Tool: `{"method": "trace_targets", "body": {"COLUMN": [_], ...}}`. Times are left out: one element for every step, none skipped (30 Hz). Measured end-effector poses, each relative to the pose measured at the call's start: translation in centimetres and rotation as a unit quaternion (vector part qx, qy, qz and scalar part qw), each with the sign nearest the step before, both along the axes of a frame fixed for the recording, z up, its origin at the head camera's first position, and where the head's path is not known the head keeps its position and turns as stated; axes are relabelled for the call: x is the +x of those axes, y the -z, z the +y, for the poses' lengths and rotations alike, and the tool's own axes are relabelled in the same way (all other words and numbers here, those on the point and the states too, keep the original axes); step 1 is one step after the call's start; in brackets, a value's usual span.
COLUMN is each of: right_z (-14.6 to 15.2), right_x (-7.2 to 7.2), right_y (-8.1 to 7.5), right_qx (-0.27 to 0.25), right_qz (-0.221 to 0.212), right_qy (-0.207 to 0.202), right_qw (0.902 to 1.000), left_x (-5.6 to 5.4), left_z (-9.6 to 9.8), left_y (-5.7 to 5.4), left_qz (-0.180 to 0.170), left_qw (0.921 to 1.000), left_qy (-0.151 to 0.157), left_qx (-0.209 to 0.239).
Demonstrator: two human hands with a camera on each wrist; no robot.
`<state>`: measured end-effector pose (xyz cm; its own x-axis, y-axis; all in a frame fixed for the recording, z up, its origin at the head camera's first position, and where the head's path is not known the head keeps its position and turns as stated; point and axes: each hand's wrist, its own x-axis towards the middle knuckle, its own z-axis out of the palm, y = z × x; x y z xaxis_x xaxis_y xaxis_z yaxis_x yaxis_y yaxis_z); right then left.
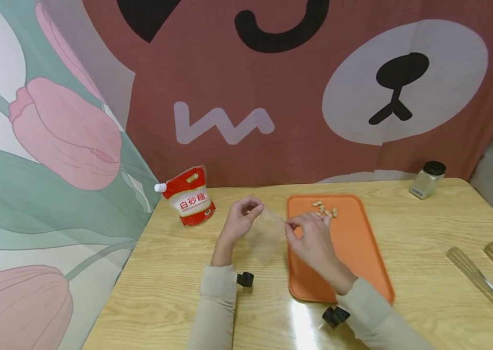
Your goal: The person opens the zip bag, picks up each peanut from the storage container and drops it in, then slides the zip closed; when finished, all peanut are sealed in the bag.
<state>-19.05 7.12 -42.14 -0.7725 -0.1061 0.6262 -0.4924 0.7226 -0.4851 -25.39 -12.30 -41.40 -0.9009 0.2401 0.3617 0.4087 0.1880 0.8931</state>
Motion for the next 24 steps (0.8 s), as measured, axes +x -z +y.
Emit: {"method": "trace_targets", "body": {"right_z": [0.0,0.0,0.1,0.1,0.1,0.1,0.1,0.1,0.1,0.1,0.0,0.0,0.0,-0.1,-0.1,-0.1,-0.1,-0.1,-0.1,-0.1,-0.1,-0.1,0.0,0.0], "right_x": [0.0,0.0,0.0,-0.1,-0.1,-0.2,-0.2,-0.2,-0.3,-0.3,-0.3,-0.2,-0.2,-0.2,-0.2,-0.2,-0.1,-0.2,-0.2,-0.3,-0.4,-0.5,-0.7,-0.9], "right_y": [-0.1,-0.3,-0.4,-0.5,-0.5,-0.6,-0.7,-0.7,-0.7,-0.7,-0.8,-0.8,-0.8,-0.7,-0.7,-0.6,-0.6,-0.6,-0.6,-0.7,-0.7,-0.8,-1.0,-1.1], "right_qx": [0.003,0.006,0.010,0.012,0.014,0.016,0.017,0.017,0.018,0.019,0.020,0.021,0.022,0.023,0.023,0.022,0.018,0.010,0.000,-0.013,-0.025,-0.039,-0.051,-0.063], "right_qz": [0.005,0.012,0.020,0.028,0.036,0.042,0.048,0.052,0.056,0.058,0.059,0.059,0.059,0.059,0.057,0.054,0.049,0.042,0.032,0.020,0.006,-0.012,-0.031,-0.051], "right_qy": [0.001,0.003,0.005,0.008,0.010,0.012,0.012,0.012,0.012,0.011,0.009,0.008,0.007,0.007,0.005,0.004,0.002,-0.001,-0.006,-0.012,-0.018,-0.027,-0.036,-0.045], "right_qw": [1.0000,0.9999,0.9997,0.9995,0.9992,0.9989,0.9986,0.9984,0.9982,0.9981,0.9980,0.9980,0.9980,0.9980,0.9981,0.9983,0.9986,0.9991,0.9995,0.9997,0.9995,0.9988,0.9976,0.9957], "left_x": [0.5,0.9,1.3,1.7,2.0,2.2,2.4,2.5,2.3,2.2,1.9,1.7,1.4,1.2,0.9,0.8,0.7,0.7,0.6,0.7,0.7,0.7,0.7,0.7], "left_z": [0.2,0.5,0.8,1.1,1.3,1.6,1.8,2.0,2.1,2.3,2.3,2.4,2.4,2.4,2.3,2.2,2.2,2.1,2.1,2.0,2.0,1.9,1.9,1.9], "left_y": [-0.5,-1.1,-1.6,-2.1,-2.5,-2.7,-2.9,-3.0,-2.9,-2.6,-2.3,-2.0,-1.6,-1.2,-0.8,-0.5,-0.4,-0.3,-0.2,-0.2,-0.1,-0.1,0.0,0.0], "left_qz": [0.008,0.016,0.019,0.021,0.020,0.014,0.004,-0.010,-0.024,-0.039,-0.055,-0.070,-0.084,-0.097,-0.109,-0.118,-0.126,-0.130,-0.132,-0.133,-0.134,-0.134,-0.134,-0.133], "left_qw": [0.9999,0.9996,0.9991,0.9987,0.9986,0.9987,0.9990,0.9993,0.9993,0.9990,0.9983,0.9974,0.9964,0.9953,0.9940,0.9928,0.9917,0.9909,0.9904,0.9900,0.9897,0.9894,0.9892,0.9889], "left_qy": [-0.012,-0.025,-0.036,-0.044,-0.047,-0.045,-0.038,-0.027,-0.015,-0.006,0.000,0.002,0.003,0.002,0.000,-0.003,-0.003,-0.002,0.001,0.005,0.010,0.016,0.024,0.033], "left_qx": [0.001,-0.003,-0.007,-0.012,-0.017,-0.021,-0.023,-0.024,-0.022,-0.021,-0.019,-0.016,-0.007,0.002,0.011,0.020,0.027,0.035,0.041,0.046,0.048,0.052,0.054,0.057]}}
